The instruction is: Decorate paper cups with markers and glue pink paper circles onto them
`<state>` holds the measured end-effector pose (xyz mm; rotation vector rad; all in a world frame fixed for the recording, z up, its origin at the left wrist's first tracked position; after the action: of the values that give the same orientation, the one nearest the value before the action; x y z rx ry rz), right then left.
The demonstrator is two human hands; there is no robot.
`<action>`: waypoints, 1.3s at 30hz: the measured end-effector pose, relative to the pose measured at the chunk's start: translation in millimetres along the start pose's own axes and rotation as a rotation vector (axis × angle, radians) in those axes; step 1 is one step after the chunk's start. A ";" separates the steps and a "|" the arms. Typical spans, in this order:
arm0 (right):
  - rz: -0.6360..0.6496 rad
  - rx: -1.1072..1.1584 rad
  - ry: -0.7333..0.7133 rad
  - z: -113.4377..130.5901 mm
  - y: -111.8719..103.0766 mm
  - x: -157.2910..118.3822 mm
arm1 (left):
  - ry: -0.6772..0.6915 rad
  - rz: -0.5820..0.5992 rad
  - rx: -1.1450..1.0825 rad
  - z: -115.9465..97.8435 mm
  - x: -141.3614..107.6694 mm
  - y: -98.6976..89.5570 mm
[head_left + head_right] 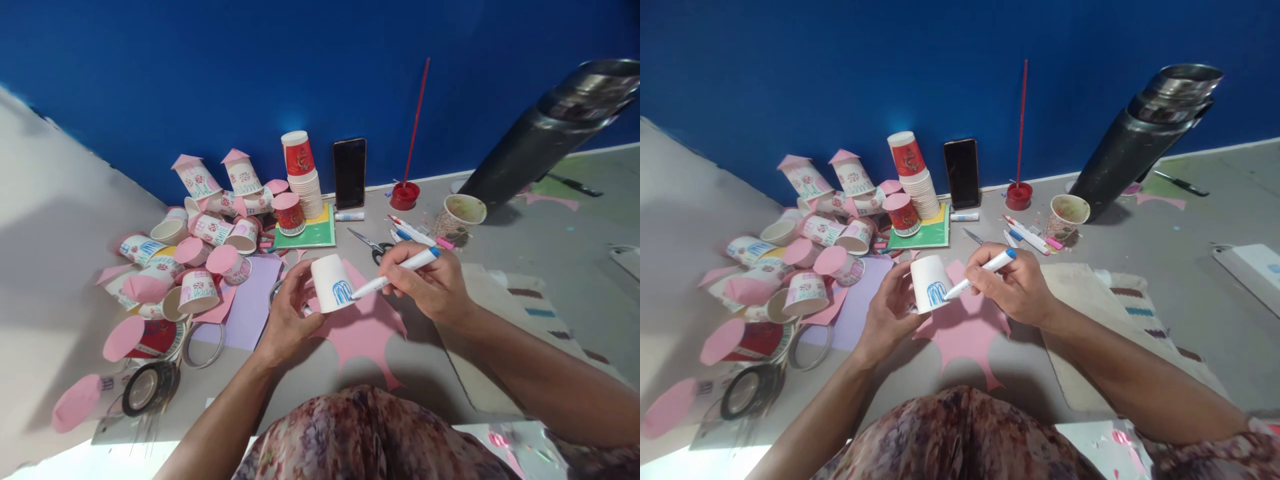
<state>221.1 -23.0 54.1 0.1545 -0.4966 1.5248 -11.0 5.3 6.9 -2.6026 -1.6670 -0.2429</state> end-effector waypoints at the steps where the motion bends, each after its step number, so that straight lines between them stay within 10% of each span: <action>1: -0.022 0.001 0.010 -0.2 -0.3 0.0 | -0.005 0.001 -0.001 -0.1 0.1 -0.1; 39: -0.056 -0.038 -0.046 -3.4 -0.4 -1.2 | -0.016 0.004 0.033 -0.3 -4.2 1.5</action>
<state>222.2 -22.7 50.6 0.1732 -0.5536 1.4584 -11.3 0.9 6.7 -2.5903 -1.6566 -0.1930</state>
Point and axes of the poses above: each hand's wrist, its own x-axis towards the middle knuckle, its own y-axis out of the palm, z = x × y, the point moved 3 cm from there along x, towards the middle knuckle, and after that the axes turned 3 degrees about -x, right-handed, at the moved point
